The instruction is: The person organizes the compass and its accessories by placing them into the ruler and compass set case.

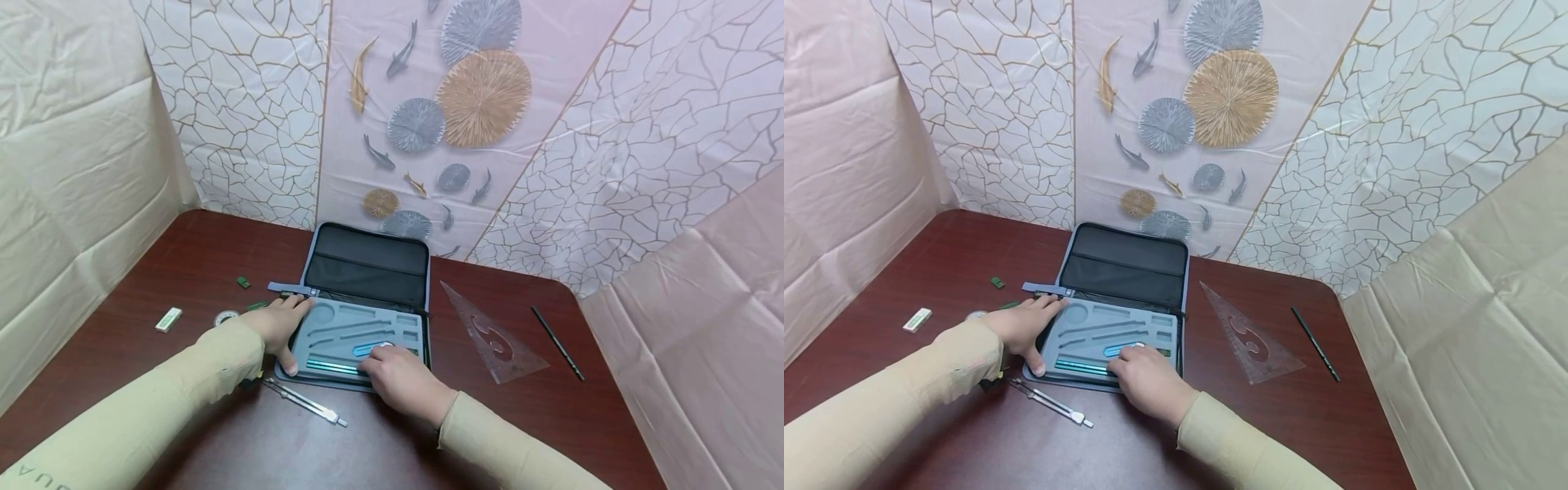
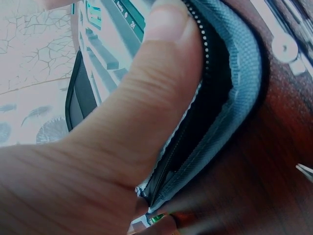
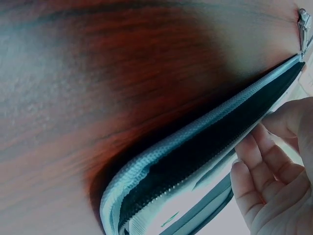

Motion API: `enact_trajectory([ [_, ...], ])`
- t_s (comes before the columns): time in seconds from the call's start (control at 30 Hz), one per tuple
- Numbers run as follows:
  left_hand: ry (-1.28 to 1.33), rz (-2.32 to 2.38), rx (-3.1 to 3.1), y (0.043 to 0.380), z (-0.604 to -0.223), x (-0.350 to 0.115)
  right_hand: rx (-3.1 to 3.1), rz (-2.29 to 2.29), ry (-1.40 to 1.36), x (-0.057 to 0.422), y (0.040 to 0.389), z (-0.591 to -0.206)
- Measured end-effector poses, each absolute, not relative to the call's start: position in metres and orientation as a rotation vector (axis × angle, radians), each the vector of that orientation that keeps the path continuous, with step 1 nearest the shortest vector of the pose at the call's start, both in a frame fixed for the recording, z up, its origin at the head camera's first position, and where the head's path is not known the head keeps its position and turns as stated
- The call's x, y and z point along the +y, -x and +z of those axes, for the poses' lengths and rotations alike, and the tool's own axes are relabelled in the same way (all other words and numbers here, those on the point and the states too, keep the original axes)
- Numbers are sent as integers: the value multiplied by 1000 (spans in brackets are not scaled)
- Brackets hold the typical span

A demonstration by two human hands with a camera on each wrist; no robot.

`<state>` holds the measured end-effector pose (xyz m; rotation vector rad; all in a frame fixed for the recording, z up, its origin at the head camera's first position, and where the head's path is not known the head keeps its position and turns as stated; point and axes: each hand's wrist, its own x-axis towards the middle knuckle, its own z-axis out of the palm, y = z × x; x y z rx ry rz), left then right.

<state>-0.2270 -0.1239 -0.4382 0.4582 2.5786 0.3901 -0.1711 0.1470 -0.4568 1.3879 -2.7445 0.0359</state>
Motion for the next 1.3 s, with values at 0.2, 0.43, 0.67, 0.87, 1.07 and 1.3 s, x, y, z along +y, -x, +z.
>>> enact_trajectory([
  [0.2, -462, 382, 2574, 227, -439, -124, -2736, 132, -1391, 154, 175, -450],
  [0.43, -471, 372, 2578, 227, -437, -122, -2790, 247, -1213, 192, 191, -434],
  [0.67, -465, 374, 2579, 227, -436, -122, -2948, 304, -814, 242, 211, -426],
  [0.87, -459, 365, 2577, 227, -437, -122, -2983, 323, -584, 300, 228, -425],
  [1.07, -452, 370, 2571, 228, -437, -121, -3009, 277, -419, 358, 237, -431],
  [1.3, -451, 353, 2572, 228, -438, -121, -3059, 254, -247, 408, 237, -441],
])
